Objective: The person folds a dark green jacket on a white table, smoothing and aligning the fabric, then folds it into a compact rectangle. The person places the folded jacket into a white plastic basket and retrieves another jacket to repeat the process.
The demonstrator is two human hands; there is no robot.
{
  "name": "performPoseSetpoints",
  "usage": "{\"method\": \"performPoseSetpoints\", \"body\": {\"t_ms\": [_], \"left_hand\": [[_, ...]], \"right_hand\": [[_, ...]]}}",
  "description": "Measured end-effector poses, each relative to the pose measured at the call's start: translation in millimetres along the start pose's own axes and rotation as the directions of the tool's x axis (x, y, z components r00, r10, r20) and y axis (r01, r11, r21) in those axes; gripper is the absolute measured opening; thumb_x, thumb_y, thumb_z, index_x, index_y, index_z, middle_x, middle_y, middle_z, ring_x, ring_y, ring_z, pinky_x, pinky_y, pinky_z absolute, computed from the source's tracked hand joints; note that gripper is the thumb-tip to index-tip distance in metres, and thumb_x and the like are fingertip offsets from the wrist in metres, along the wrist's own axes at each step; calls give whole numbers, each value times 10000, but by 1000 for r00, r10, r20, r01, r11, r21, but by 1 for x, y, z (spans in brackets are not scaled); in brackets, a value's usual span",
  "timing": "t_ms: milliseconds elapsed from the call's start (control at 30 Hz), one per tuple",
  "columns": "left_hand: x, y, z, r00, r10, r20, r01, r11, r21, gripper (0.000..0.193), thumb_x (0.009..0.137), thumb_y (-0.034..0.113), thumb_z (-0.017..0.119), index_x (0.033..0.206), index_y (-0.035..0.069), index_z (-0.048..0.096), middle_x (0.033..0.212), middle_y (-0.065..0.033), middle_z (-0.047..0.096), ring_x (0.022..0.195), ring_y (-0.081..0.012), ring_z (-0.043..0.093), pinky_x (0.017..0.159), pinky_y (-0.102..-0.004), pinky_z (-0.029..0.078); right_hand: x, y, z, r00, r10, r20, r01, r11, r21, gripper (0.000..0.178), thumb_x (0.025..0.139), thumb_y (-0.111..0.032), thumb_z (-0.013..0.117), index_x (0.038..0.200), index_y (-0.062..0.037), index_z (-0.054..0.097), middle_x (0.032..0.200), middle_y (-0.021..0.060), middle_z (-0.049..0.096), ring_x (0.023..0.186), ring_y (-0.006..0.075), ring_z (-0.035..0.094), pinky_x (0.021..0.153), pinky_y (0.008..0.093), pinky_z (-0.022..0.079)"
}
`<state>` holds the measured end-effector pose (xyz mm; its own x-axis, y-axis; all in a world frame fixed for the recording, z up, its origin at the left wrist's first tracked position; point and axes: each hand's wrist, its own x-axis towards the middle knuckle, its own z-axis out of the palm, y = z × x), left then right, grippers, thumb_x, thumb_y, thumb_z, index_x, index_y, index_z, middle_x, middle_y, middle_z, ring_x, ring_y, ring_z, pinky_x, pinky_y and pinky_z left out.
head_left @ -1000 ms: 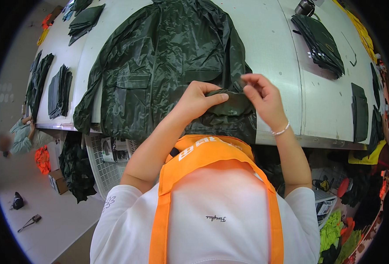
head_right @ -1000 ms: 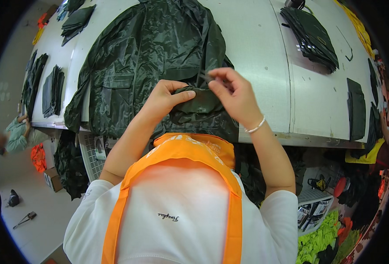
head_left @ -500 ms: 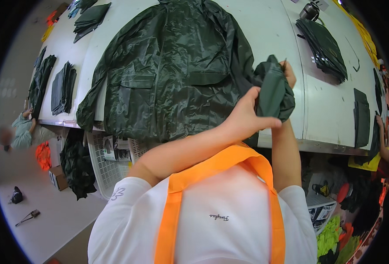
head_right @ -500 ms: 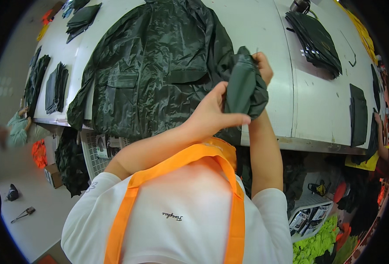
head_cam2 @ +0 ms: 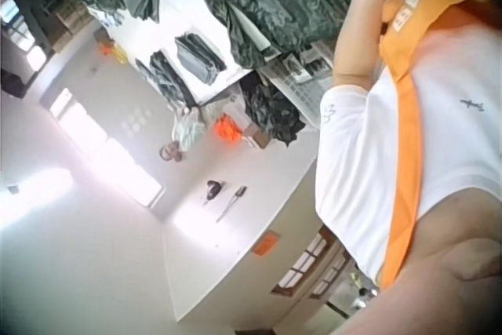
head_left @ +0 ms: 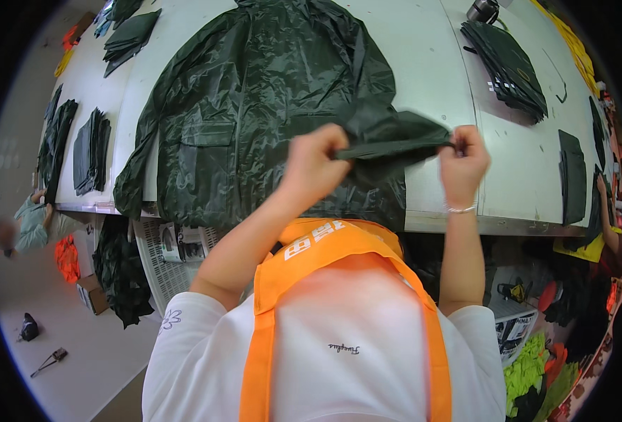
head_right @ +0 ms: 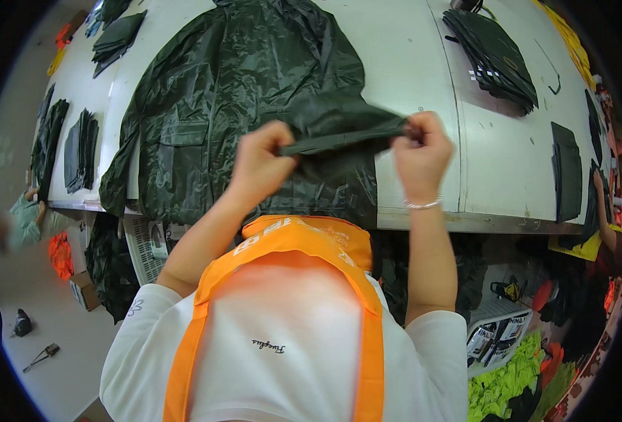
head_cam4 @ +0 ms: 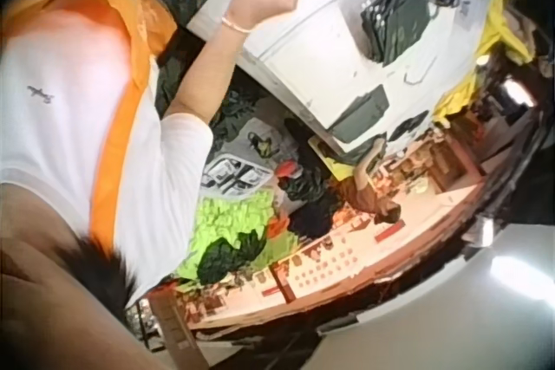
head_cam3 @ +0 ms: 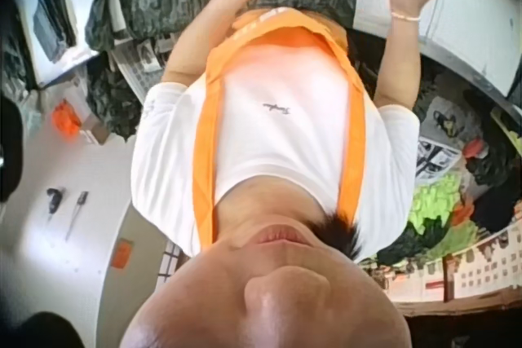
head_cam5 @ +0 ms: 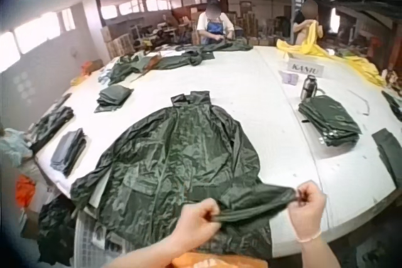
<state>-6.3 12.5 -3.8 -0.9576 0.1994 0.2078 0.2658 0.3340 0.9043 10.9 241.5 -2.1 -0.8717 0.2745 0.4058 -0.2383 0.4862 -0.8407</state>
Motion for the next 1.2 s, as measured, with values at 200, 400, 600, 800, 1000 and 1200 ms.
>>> {"method": "performPoseSetpoints", "body": {"t_ms": [200,400,600,800,1000,1200], "left_hand": [[11,16,-14,997,-62,41,72,945,-318,187,782,-47,595,730,51,445,690,60,458,663,-13,409,570,-181,336],[-12,44,-1,890,-235,390,455,473,-754,290,820,135,699,1041,19,552,910,11,596,823,-57,551,722,-232,479],[-13,33,19,995,-87,38,95,946,-309,300,679,-54,644,967,-2,579,838,-64,605,813,-118,550,746,-273,469],[17,5,-15,937,126,-327,-84,987,140,292,616,-118,547,670,54,318,618,6,316,616,-80,306,535,-217,290],[-11,20,-9,999,34,0,-33,983,-183,358,705,-74,717,683,52,383,673,18,439,643,-51,385,575,-195,353],[-6,22,-33,991,32,-133,-35,999,-19,291,762,-59,605,641,49,364,611,45,373,591,-43,313,523,-203,276]], "right_hand": [[-21,8,4,991,-102,-89,113,984,134,205,793,30,618,716,-42,443,614,-44,413,544,33,325,471,188,284],[-11,-21,12,999,44,14,-46,980,196,114,843,-16,641,898,-15,541,727,-31,503,630,23,396,552,174,338],[-32,-50,24,985,106,139,-151,916,370,141,824,-22,671,853,-24,532,748,-43,525,668,26,434,592,180,372],[-36,-28,16,996,83,35,-87,990,115,254,769,-61,743,860,-45,507,702,-38,475,576,31,394,506,177,329],[-40,-32,-22,999,-50,7,49,993,103,287,723,-35,782,928,-33,582,731,-56,531,553,4,367,480,151,283],[-36,-25,-78,775,342,531,-145,915,-377,477,664,-199,822,1052,-25,606,767,53,575,652,123,527,611,232,440]]}}
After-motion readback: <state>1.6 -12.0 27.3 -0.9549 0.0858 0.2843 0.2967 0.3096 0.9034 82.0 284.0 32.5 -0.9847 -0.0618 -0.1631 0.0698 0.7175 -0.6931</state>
